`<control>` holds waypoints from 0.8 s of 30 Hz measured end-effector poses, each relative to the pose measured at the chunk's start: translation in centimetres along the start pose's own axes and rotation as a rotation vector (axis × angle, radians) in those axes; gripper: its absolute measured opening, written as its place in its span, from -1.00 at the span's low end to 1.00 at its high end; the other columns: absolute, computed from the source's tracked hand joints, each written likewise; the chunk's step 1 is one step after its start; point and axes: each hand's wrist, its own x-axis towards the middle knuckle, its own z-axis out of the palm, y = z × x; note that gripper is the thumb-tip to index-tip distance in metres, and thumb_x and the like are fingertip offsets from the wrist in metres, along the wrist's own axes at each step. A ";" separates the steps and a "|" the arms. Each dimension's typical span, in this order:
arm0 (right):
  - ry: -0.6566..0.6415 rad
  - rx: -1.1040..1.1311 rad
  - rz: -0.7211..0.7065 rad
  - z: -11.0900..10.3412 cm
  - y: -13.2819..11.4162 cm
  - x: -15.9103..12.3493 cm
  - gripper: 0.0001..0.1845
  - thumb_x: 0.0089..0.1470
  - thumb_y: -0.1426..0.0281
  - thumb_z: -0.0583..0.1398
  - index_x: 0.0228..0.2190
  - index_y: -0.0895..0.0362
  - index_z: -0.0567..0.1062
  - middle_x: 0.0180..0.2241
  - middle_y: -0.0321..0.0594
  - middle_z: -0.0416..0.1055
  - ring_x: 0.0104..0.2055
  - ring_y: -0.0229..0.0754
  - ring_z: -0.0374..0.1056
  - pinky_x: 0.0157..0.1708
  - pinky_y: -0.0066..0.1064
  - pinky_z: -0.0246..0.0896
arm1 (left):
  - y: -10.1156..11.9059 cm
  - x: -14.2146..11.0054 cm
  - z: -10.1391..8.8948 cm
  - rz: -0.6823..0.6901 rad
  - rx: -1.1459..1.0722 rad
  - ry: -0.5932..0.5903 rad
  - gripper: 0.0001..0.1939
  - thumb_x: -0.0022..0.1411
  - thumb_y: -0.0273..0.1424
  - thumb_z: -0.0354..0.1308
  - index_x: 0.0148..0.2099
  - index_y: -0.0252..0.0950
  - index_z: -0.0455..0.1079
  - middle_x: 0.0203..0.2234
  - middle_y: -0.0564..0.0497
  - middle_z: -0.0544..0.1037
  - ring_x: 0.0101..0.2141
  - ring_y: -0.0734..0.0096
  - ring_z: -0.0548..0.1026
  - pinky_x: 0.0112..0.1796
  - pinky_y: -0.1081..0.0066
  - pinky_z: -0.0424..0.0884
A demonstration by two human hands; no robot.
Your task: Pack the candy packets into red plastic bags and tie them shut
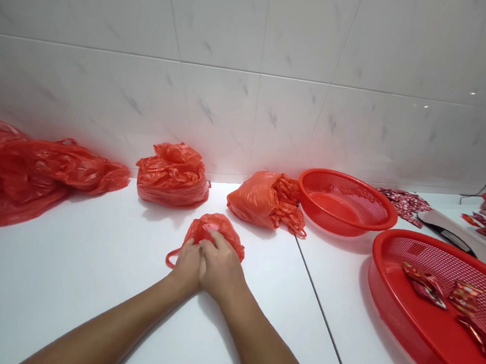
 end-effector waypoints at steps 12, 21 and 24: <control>-0.131 -0.258 0.450 -3.2 7.6 2.1 -0.42 0.12 0.45 0.21 0.19 0.29 0.48 0.20 0.21 0.37 0.32 0.24 0.23 0.33 -0.01 0.07 | 3.7 0.1 -2.5 0.028 0.532 -0.330 -0.55 0.52 -0.20 -0.13 0.00 -0.27 0.56 -0.22 -0.24 0.61 -0.22 -0.03 0.61 -0.19 0.14 0.42; -0.429 -0.107 0.383 -3.2 7.1 1.6 0.14 -0.17 0.46 0.31 0.45 0.18 0.10 0.39 0.10 0.23 0.40 0.19 0.21 0.30 -0.10 0.18 | 3.9 4.4 -8.2 -0.129 0.773 -0.631 -0.09 -0.09 -0.16 0.47 0.34 -0.19 0.38 0.25 -0.36 0.43 -0.08 -0.20 0.62 -0.16 0.06 0.54; -0.481 -0.069 0.352 -3.6 7.1 1.5 0.15 -0.19 0.48 0.31 0.45 0.15 0.13 0.39 0.07 0.24 0.39 0.20 0.24 0.29 -0.10 0.22 | 3.9 5.1 -9.7 -0.178 0.833 -0.720 -0.18 -0.11 -0.06 0.46 0.20 -0.27 0.49 0.04 -0.34 0.60 -0.14 -0.19 0.64 -0.19 0.09 0.54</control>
